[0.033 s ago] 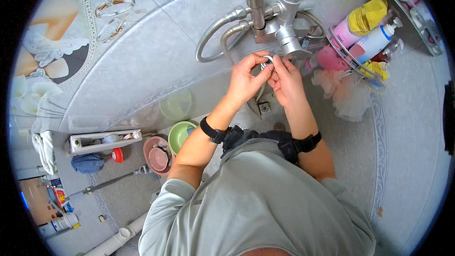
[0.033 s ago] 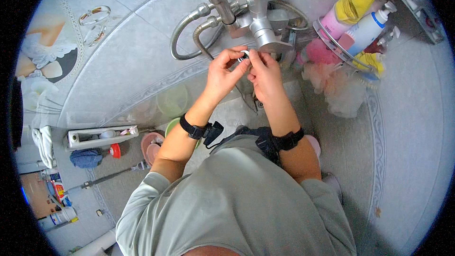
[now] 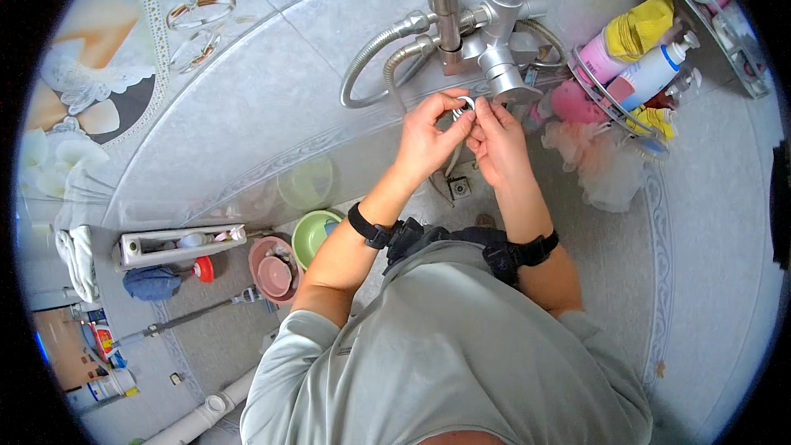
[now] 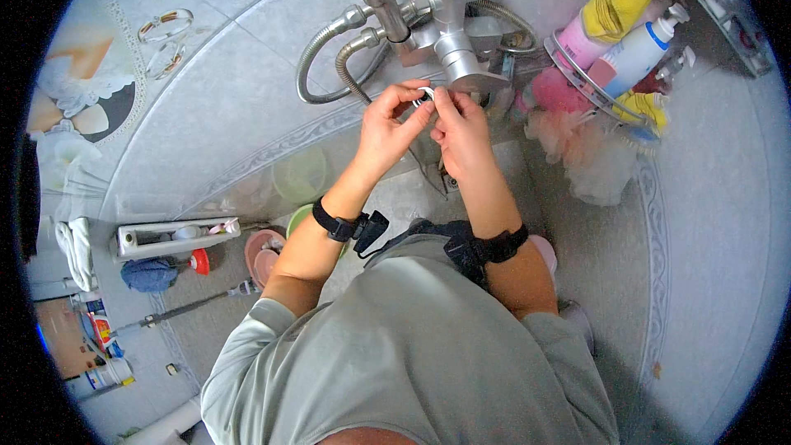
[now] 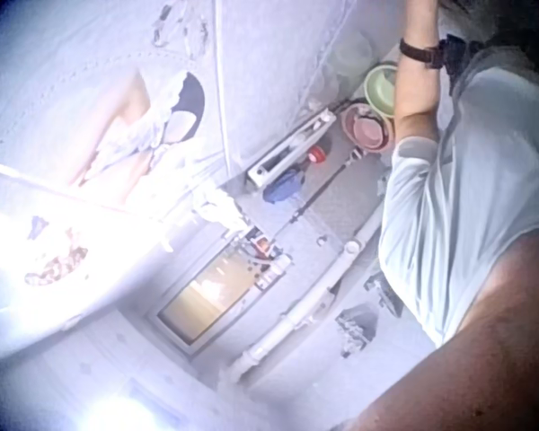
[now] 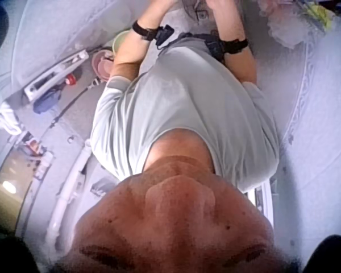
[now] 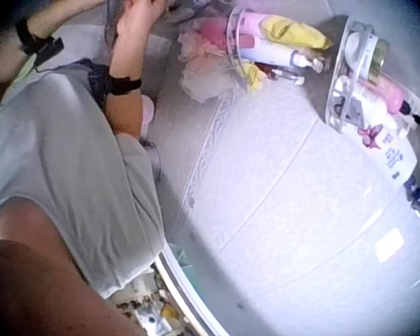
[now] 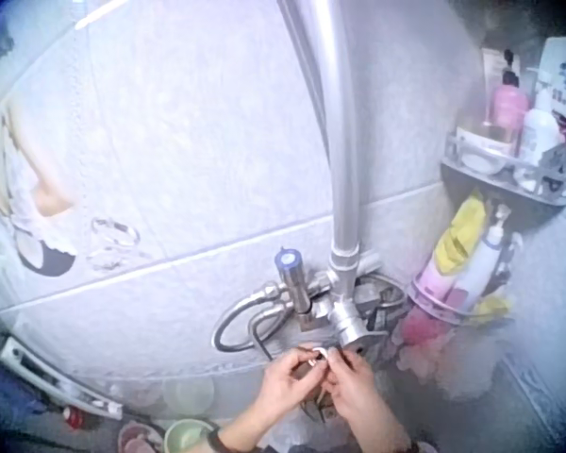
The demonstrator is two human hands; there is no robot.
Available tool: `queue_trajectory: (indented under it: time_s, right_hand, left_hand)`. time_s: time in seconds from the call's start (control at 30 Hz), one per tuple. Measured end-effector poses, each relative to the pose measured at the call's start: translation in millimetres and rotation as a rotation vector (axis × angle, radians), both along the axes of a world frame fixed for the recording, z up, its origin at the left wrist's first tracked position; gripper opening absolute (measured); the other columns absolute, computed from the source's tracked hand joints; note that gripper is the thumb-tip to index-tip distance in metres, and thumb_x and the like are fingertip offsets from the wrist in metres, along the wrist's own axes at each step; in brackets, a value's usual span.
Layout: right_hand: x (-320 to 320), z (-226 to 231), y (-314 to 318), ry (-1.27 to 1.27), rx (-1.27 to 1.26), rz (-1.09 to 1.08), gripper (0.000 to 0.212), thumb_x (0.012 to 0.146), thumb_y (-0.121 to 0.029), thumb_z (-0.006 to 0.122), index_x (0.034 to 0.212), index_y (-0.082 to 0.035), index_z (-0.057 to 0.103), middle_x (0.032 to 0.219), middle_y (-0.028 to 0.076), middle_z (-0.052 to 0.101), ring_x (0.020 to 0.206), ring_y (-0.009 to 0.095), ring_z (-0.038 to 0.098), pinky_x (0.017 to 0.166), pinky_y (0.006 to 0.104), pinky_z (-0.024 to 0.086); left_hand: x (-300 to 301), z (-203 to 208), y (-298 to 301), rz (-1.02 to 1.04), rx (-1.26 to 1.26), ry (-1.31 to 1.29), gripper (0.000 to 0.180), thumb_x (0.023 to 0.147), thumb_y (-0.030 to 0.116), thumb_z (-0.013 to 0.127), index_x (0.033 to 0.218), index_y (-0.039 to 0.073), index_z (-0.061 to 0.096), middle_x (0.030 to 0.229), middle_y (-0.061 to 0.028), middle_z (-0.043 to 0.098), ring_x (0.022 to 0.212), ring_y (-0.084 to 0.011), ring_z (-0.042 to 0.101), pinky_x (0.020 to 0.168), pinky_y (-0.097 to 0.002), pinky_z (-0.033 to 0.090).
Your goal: The person disassembles a shower faucet fitting by hand, cleans the internal components with a cloth, and then reassembles the pieces onto the faucet body.
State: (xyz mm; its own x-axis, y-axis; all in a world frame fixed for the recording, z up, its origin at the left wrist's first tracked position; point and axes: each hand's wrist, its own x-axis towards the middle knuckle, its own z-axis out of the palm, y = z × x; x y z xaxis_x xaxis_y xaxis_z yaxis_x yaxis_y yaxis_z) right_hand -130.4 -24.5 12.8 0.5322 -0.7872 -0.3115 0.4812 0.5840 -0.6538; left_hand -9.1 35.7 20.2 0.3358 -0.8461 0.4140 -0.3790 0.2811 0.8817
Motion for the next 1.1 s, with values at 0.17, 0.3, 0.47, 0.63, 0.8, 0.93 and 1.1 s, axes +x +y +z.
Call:
queue_trajectory:
  time_s: [0.17, 0.3, 0.47, 0.63, 0.8, 0.93, 1.1]
  right_hand:
    - [-12, 2, 3, 0.040, -0.026, -0.074, 0.023, 0.090, -0.015, 0.058, 0.109, -0.001, 0.057, 0.090, 0.001, 0.057, 0.062, 0.008, 0.048, 0.056, 0.0250, 0.040]
    - [-3, 10, 10, 0.380, -0.470, -0.021, 0.028, 0.087, -0.017, 0.060, 0.108, 0.001, 0.061, 0.090, 0.006, 0.063, 0.070, 0.014, 0.056, 0.063, 0.0273, 0.045]
    - [0, 52, 7, 0.866, -0.895, -0.003, 0.029, 0.078, -0.023, 0.066, 0.094, 0.002, 0.068, 0.080, 0.013, 0.068, 0.074, 0.021, 0.065, 0.068, 0.0306, 0.049]
    - [1, 38, 4, 0.837, -0.868, -0.019, 0.025, 0.077, -0.023, 0.065, 0.088, -0.001, 0.070, 0.075, 0.013, 0.067, 0.067, 0.023, 0.065, 0.063, 0.0325, 0.049]
    - [2, 41, 5, 0.942, -1.032, -0.022, 0.022, 0.081, -0.022, 0.061, 0.086, -0.001, 0.069, 0.076, 0.014, 0.067, 0.068, 0.026, 0.065, 0.064, 0.0350, 0.050]
    - [4, 38, 4, 0.891, -0.974, -0.043, 0.023, 0.083, -0.022, 0.060, 0.087, -0.001, 0.068, 0.076, 0.015, 0.067, 0.069, 0.028, 0.066, 0.065, 0.0362, 0.050]
    - [2, 23, 1, 0.845, -0.946, -0.042, 0.024, 0.085, -0.022, 0.059, 0.089, 0.001, 0.066, 0.079, 0.017, 0.066, 0.073, 0.029, 0.066, 0.067, 0.0371, 0.050]
  left_hand:
    - [5, -5, 2, 0.023, 0.023, 0.107, 0.017, 0.082, 0.000, 0.066, 0.094, -0.002, 0.054, 0.116, -0.0125, 0.058, 0.101, -0.0148, 0.057, 0.086, -0.0281, 0.049]
    - [4, -2, 4, 0.016, -0.016, 0.059, 0.018, 0.082, 0.001, 0.067, 0.094, -0.001, 0.054, 0.115, -0.0119, 0.058, 0.102, -0.0142, 0.056, 0.086, -0.0283, 0.049]
    - [2, 0, 8, 0.013, 0.016, 0.065, 0.020, 0.081, 0.001, 0.068, 0.096, -0.001, 0.055, 0.115, -0.0121, 0.058, 0.105, -0.0157, 0.056, 0.089, -0.0299, 0.048]
    - [4, -8, 10, -0.014, -0.037, 0.066, 0.020, 0.080, 0.000, 0.068, 0.097, -0.001, 0.056, 0.116, -0.0120, 0.058, 0.107, -0.0171, 0.056, 0.092, -0.0319, 0.047]
    - [6, -13, 13, -0.065, -0.045, 0.136, 0.021, 0.080, -0.001, 0.068, 0.098, -0.001, 0.057, 0.117, -0.0126, 0.058, 0.109, -0.0175, 0.055, 0.094, -0.0330, 0.046]
    - [6, -17, 11, -0.085, -0.070, 0.173, 0.022, 0.080, -0.001, 0.068, 0.099, -0.001, 0.057, 0.117, -0.0137, 0.058, 0.110, -0.0183, 0.054, 0.095, -0.0332, 0.045]
    - [5, -16, 11, -0.096, -0.067, 0.152, 0.022, 0.081, -0.001, 0.068, 0.100, -0.002, 0.057, 0.118, -0.0143, 0.058, 0.109, -0.0186, 0.055, 0.095, -0.0328, 0.046]
